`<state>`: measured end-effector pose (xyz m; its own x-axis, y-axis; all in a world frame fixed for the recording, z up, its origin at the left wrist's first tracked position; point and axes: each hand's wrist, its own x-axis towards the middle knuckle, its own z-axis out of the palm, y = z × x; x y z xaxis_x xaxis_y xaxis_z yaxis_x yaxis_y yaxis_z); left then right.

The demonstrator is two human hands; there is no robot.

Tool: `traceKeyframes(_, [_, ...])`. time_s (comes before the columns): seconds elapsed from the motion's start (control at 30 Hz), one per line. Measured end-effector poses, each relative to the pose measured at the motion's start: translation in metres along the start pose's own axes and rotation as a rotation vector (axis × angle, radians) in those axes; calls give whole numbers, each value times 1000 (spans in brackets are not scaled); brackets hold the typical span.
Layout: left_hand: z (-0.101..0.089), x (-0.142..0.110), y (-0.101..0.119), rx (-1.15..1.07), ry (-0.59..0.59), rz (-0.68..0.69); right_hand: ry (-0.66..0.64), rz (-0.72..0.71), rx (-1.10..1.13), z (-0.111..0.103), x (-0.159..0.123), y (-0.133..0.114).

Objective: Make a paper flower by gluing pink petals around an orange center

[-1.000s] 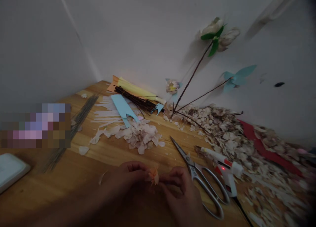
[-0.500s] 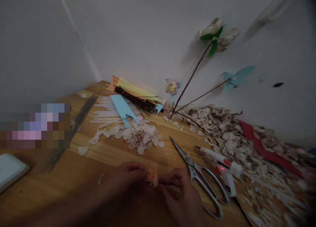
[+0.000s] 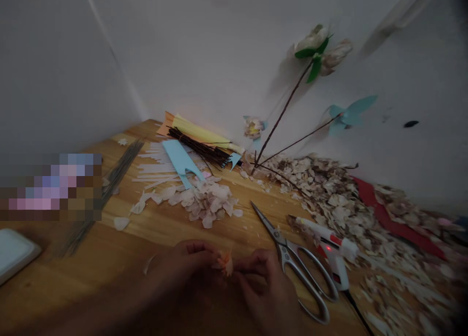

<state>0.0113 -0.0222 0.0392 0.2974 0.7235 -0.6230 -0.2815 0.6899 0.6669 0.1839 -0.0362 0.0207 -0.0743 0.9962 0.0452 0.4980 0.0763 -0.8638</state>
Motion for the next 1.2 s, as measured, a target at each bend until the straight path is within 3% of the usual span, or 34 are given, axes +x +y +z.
traceKeyframes(0.23, [2,-2,2,-24,13,7,17,35,41,0,-1,-2])
traceKeyframes(0.47, [4,-5,2,-136,-73,72,104,224,528,9,3,-4])
traceKeyframes(0.53, [3,-4,0,-59,-49,81,115,239,609,9,4,-7])
traceKeyframes(0.73, [8,-8,-1,427,96,272,104,243,664,8,5,-5])
traceKeyframes(0.97, [9,-15,-2,602,140,417,59,235,702,11,7,1])
traceKeyframes(1.2, [12,-17,3,666,145,377,24,260,738,12,9,7])
